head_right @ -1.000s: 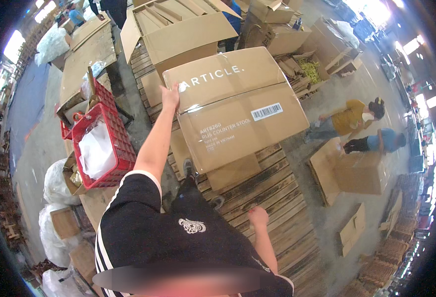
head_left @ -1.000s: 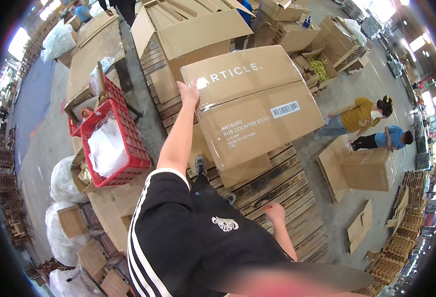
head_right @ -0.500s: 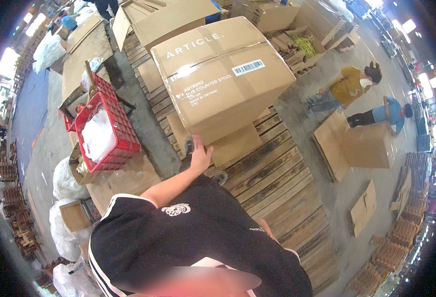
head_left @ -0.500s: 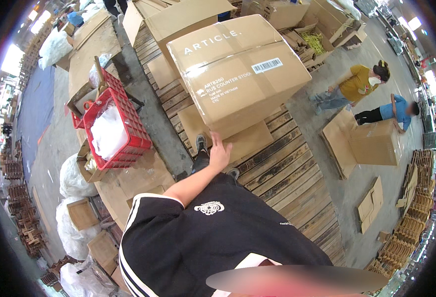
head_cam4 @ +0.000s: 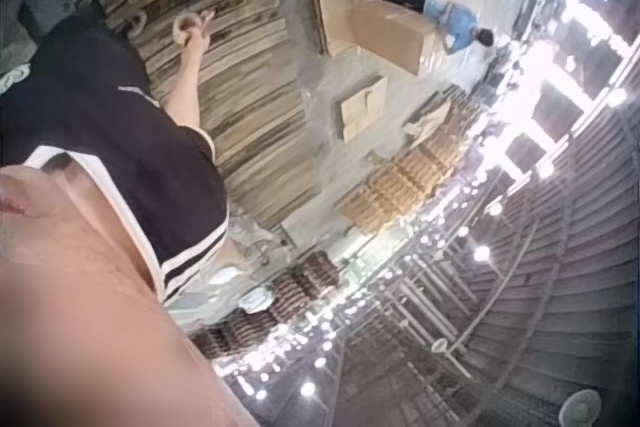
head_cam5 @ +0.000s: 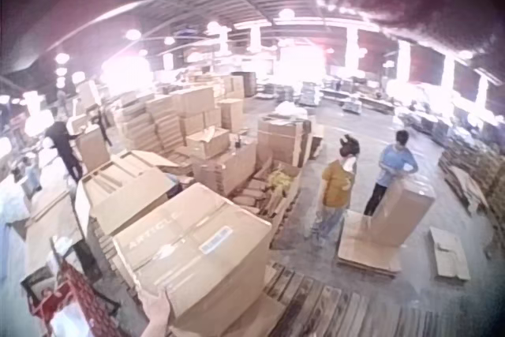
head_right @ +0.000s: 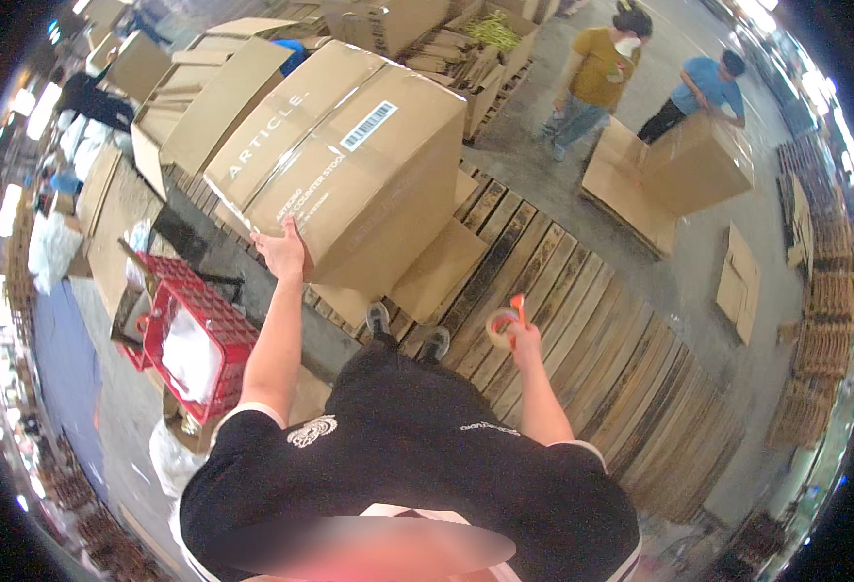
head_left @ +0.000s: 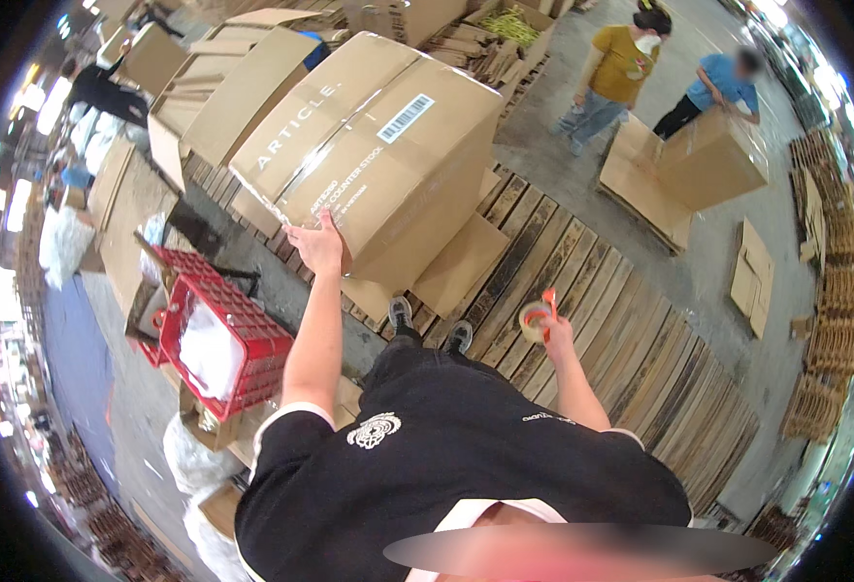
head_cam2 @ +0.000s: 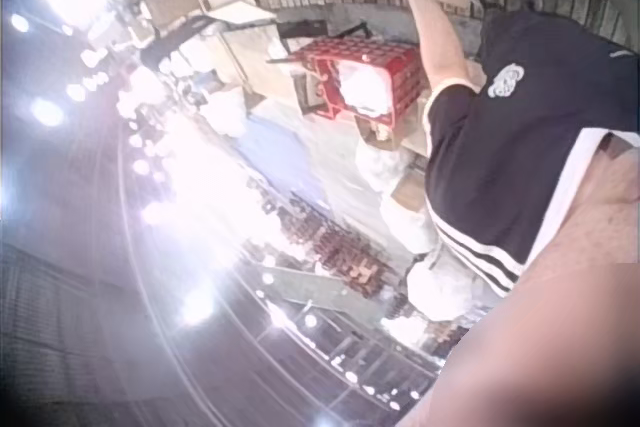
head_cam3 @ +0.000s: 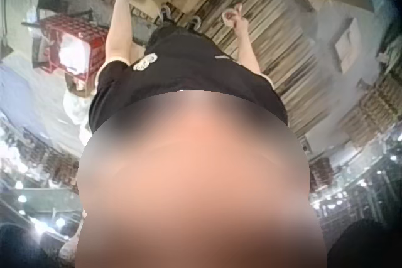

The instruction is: The person assembles and seals cardboard boxes using a handheld tape dispenser. They fold the flaps, apply tape to close the seams, and place the finished boxes on a wooden pallet. The person also handles flat cardboard pieces and inserts them into other boxes.

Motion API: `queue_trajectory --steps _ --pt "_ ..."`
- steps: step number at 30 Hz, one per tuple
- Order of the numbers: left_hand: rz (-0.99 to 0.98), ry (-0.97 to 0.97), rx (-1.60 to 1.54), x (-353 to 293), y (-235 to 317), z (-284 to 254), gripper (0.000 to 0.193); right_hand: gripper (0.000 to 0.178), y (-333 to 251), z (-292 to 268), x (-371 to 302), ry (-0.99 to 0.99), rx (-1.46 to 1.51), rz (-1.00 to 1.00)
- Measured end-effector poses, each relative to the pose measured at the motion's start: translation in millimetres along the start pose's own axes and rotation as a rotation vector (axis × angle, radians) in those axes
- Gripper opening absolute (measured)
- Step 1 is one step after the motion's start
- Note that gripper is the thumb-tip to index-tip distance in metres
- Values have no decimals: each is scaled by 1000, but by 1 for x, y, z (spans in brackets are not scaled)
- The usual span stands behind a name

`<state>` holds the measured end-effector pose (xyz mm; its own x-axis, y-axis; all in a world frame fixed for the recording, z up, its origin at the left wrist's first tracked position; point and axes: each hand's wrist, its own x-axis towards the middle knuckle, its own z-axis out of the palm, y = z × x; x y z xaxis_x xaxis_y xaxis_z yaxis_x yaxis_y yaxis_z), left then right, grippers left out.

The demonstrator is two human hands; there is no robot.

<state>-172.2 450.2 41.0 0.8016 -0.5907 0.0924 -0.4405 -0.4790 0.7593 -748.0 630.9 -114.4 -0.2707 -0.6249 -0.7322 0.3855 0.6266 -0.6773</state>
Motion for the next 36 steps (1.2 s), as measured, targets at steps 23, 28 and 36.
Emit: queue_trajectory --steps 23,28,36 --pt "63 -413 -342 -215 -23 -59 72 59 -120 323 -107 -766 -203 -840" --pt "178 -1266 95 -176 -149 -116 37 58 -106 224 -100 -742 47 -519" --pt "425 -1511 906 -42 -271 -101 38 58 -76 93 -112 -436 153 -402"
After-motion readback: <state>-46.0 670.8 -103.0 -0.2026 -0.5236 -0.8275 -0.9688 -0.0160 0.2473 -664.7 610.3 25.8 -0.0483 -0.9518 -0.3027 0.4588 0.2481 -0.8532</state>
